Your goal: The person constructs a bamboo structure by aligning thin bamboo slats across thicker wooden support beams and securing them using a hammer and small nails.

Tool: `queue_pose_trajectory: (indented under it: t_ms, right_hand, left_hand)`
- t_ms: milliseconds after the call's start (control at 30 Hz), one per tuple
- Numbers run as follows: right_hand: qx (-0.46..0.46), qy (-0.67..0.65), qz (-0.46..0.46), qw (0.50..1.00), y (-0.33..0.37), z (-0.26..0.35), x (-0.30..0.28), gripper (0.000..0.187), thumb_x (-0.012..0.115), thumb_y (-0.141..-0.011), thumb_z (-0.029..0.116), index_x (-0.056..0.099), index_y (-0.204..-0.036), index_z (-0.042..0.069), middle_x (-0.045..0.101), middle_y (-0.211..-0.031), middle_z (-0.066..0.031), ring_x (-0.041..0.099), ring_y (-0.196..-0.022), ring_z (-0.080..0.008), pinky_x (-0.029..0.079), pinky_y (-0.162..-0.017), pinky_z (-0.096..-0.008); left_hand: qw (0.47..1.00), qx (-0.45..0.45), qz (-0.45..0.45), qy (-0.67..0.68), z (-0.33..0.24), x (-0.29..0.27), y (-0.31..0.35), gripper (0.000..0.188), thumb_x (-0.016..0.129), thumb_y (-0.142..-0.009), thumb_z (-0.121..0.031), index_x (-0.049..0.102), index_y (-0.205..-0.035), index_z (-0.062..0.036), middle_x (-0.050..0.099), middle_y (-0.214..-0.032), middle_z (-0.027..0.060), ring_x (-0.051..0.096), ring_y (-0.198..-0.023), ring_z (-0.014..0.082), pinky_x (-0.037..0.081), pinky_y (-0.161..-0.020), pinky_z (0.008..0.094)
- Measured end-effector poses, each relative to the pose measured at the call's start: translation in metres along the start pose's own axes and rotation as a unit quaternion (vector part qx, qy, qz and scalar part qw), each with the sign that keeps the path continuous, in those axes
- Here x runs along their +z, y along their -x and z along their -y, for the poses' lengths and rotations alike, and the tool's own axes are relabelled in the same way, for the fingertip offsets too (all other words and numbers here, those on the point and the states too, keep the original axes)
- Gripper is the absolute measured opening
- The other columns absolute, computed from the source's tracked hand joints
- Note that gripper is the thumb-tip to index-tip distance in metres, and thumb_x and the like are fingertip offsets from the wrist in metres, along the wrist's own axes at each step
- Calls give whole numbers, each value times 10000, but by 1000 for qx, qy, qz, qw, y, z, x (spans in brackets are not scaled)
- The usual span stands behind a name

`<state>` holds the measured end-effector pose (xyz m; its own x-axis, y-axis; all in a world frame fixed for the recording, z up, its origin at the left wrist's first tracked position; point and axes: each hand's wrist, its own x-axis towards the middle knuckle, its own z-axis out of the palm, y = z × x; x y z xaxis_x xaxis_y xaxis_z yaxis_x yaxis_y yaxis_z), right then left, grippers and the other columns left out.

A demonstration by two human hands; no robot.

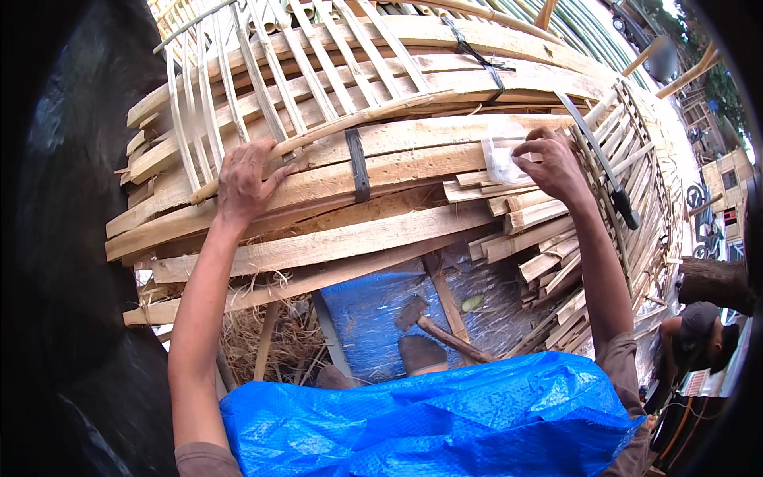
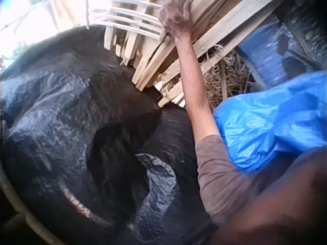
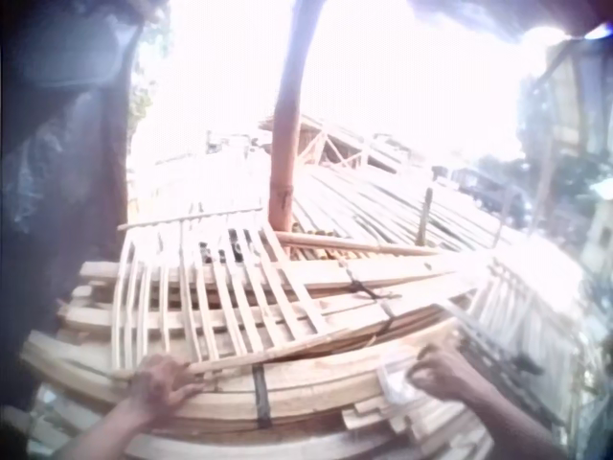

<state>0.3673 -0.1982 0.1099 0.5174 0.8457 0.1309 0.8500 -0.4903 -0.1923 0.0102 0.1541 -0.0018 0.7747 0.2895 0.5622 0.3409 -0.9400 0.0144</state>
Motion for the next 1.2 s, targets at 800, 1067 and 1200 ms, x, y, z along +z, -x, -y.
queue_pose_trajectory:
  t_ms: [800, 1067, 1200]
  right_hand:
    - [-26, 84, 31, 996, -9, -12, 35, 115, 762, -737, 220, 756, -815, 135, 687, -1166, 11, 581, -1133, -242, 359, -1022, -424]
    - [-8, -73, 52, 996, -13, -16, 6, 156, 780, -797, 217, 791, -891, 93, 632, -1319, -105, 550, -1273, -297, 379, -1108, -424]
    - [35, -208, 84, 974, -10, -23, -5, 241, 795, -845, 228, 774, -928, 3, 625, -1319, -105, 596, -1200, -240, 452, -1027, -360]
  left_hand:
    - [1000, -22, 18, 2, -1, 4, 3, 458, 695, -930, -391, 529, -1274, -137, 679, -1142, 100, 642, -1098, 280, 490, -922, 442]
    - [1000, -11, 17, 3, 2, 3, 6, 453, 683, -942, -365, 529, -1287, -115, 658, -1172, 117, 640, -1081, 313, 504, -915, 450]
    - [1000, -6, -6, 20, -1, -1, 3, 474, 699, -930, -350, 533, -1295, -98, 640, -1211, 134, 626, -1108, 328, 486, -960, 439]
